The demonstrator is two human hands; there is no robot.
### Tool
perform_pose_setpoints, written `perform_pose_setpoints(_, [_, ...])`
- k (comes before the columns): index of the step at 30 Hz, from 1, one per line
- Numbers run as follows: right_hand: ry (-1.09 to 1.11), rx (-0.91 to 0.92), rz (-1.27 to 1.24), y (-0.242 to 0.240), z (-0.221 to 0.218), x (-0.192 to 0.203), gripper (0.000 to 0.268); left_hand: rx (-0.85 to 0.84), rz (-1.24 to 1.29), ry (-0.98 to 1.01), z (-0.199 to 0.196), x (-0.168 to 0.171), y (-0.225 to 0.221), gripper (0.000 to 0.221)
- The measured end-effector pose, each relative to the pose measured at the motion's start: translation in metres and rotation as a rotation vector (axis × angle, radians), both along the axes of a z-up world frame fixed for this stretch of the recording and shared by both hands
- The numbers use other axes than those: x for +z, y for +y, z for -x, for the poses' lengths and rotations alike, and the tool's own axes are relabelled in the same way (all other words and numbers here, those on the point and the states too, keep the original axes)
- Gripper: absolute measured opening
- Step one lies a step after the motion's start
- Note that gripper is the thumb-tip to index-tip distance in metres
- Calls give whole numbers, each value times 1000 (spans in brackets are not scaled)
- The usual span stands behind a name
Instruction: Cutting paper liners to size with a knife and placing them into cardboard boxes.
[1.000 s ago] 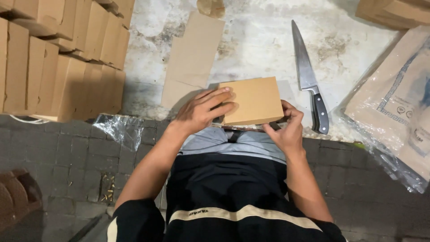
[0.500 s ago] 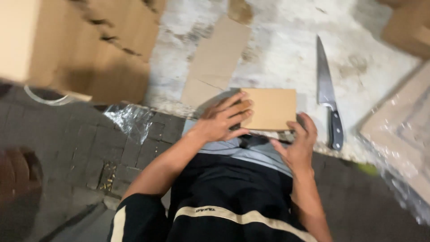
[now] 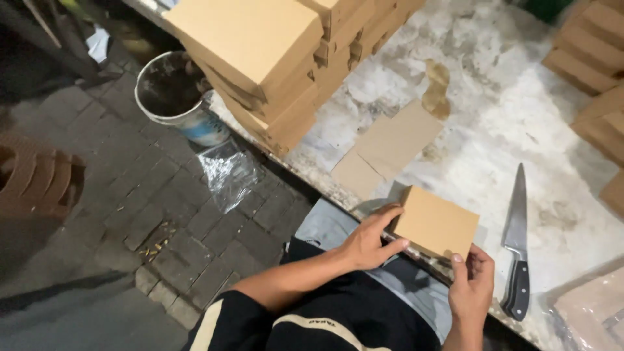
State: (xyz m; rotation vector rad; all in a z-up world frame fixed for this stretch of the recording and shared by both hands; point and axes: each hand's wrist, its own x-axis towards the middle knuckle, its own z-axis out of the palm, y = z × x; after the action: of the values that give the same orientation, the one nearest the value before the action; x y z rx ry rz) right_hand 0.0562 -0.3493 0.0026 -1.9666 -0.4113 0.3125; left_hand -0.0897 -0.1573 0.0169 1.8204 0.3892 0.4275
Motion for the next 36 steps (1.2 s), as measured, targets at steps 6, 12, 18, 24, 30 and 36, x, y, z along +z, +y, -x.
perform_pose_setpoints(6, [279, -6, -357, 12, -12, -5, 15, 98, 0, -304, 9, 12, 29, 50])
perform_pose_setpoints(12, [653, 74, -501, 43, -62, -12, 21, 164, -122, -247, 23, -11, 96, 53])
perform_pose_setpoints(18, [447, 247, -602, 178, -167, 92, 40, 504, -637, -259, 14, -35, 144, 44])
perform_pose_setpoints(24, [242, 214, -714, 369, -268, 221, 30, 575, -686, 52, 8, -36, 133, 43])
perform_pose_setpoints(30, [211, 194, -552, 500, -284, 289, 12, 861, -740, -24, -8, -17, 131, 22])
perform_pose_setpoints(36, [149, 265, -417, 549, -285, 294, 17, 652, -594, 154, -12, -72, 139, 29])
